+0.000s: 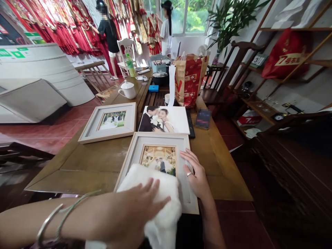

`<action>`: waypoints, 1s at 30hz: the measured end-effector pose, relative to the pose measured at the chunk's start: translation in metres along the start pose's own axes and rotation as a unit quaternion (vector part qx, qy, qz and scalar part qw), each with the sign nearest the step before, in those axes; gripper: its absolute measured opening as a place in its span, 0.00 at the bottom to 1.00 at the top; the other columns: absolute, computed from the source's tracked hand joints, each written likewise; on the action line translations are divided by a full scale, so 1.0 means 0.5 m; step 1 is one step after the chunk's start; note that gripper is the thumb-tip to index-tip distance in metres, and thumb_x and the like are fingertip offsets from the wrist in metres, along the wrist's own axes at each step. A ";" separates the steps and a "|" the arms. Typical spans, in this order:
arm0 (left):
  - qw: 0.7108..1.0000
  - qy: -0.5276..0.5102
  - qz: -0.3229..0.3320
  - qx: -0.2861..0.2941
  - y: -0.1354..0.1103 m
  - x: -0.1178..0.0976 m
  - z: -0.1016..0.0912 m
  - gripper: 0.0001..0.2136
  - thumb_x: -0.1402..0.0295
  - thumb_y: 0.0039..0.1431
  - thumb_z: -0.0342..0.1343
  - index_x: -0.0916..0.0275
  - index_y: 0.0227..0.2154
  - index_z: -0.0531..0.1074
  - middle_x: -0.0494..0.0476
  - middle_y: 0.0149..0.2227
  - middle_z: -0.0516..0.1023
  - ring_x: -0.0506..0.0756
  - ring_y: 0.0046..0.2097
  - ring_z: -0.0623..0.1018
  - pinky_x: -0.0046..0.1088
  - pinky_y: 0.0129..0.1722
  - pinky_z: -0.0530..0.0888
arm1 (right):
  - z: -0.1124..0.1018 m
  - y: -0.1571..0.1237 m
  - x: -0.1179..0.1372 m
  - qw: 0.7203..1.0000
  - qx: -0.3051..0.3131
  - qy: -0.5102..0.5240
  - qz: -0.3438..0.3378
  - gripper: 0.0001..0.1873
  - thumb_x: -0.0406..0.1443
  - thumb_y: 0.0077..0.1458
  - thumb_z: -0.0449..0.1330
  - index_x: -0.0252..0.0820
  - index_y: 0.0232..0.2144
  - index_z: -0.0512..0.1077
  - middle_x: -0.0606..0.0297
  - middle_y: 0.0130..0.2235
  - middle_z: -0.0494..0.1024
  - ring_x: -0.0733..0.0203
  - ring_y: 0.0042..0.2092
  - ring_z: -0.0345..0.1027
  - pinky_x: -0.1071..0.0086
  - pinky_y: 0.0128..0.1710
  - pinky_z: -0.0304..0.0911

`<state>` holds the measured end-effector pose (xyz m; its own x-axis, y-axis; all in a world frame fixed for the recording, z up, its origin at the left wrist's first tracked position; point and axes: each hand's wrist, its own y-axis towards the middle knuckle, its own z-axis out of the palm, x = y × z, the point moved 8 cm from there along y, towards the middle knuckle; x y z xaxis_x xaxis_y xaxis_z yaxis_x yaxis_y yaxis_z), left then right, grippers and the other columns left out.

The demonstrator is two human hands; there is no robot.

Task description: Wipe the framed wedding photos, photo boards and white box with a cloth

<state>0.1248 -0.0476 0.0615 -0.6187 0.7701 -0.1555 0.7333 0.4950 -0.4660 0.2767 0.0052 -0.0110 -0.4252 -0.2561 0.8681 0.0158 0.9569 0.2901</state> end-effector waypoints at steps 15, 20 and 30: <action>0.988 0.092 -0.060 -0.111 0.137 0.114 -0.030 0.40 0.71 0.51 0.58 0.65 0.65 0.44 0.78 0.67 0.43 0.73 0.67 0.43 0.54 0.60 0.54 | -0.003 -0.002 -0.011 0.999 -0.019 0.025 0.013 0.18 0.37 0.59 0.54 0.49 0.52 0.70 0.60 0.60 0.65 0.52 0.63 0.53 0.51 0.62 0.50; 0.995 0.075 -0.056 -0.028 0.107 0.070 -0.041 0.37 0.71 0.53 0.56 0.69 0.64 0.48 0.82 0.64 0.49 0.75 0.65 0.51 0.55 0.56 0.61 | -0.002 0.000 -0.003 1.000 -0.010 0.022 0.003 0.18 0.37 0.59 0.54 0.48 0.51 0.70 0.59 0.58 0.68 0.52 0.63 0.52 0.50 0.62 0.50; 0.997 0.075 -0.024 -0.003 -0.015 0.003 0.050 0.33 0.70 0.54 0.54 0.71 0.63 0.53 0.82 0.59 0.62 0.73 0.60 0.65 0.52 0.50 0.70 | 0.001 0.000 0.000 1.000 -0.002 0.001 -0.003 0.18 0.35 0.60 0.52 0.47 0.51 0.70 0.60 0.56 0.70 0.53 0.64 0.51 0.51 0.63 0.48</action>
<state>0.1112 -0.0603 0.0430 -0.6050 0.7963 -0.0008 0.7055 0.5356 -0.4642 0.2764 0.0053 -0.0113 -0.4234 -0.2631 0.8669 0.0160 0.9546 0.2975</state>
